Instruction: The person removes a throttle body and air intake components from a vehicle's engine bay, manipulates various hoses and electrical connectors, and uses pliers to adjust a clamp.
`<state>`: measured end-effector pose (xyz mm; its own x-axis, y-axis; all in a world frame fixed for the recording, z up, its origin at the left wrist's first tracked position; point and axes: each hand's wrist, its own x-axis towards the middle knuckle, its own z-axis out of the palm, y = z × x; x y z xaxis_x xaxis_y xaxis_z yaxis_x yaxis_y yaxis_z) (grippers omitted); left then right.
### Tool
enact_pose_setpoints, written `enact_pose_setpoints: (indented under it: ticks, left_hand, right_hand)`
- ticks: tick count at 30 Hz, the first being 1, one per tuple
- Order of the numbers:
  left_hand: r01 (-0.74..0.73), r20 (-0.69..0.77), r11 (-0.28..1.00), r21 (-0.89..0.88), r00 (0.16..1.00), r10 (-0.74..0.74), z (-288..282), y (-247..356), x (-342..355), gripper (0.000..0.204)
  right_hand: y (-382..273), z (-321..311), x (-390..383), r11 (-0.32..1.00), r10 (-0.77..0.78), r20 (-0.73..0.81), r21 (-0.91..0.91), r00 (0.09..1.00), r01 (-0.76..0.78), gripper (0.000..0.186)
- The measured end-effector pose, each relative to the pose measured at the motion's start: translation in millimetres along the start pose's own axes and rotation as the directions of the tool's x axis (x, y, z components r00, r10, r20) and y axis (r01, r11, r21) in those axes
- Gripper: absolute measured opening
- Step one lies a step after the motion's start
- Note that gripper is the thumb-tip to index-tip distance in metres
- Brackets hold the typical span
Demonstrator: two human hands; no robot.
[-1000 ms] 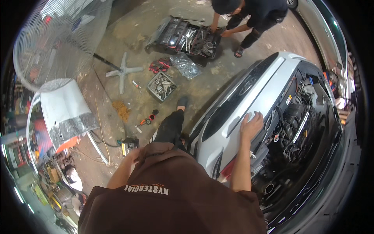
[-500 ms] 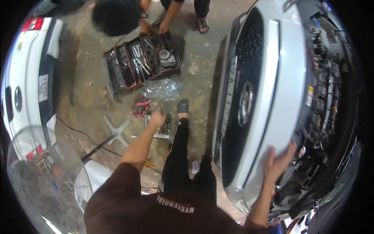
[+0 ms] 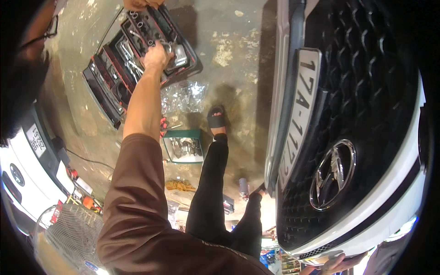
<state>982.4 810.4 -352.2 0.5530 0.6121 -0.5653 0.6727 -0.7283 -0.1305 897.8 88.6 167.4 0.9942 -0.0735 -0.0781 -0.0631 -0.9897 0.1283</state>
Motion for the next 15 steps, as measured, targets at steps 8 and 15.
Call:
enact_pose_setpoints:
  ticks: [8,15]
  left_hand:
    - [-0.165,-0.154,0.986,-0.023,0.975,0.159,-56.8,-15.4,-161.4,0.081]
    - [-0.36,-0.178,0.787,-0.501,0.933,0.313,-193.1,-1.1,-470.4,0.077]
  right_hand:
    - [-27.4,5.0,28.9,0.915,-0.271,-0.218,0.244,0.938,0.321,0.087]
    - [-23.8,-15.9,31.0,0.795,-0.242,-0.298,0.485,0.923,0.365,0.077]
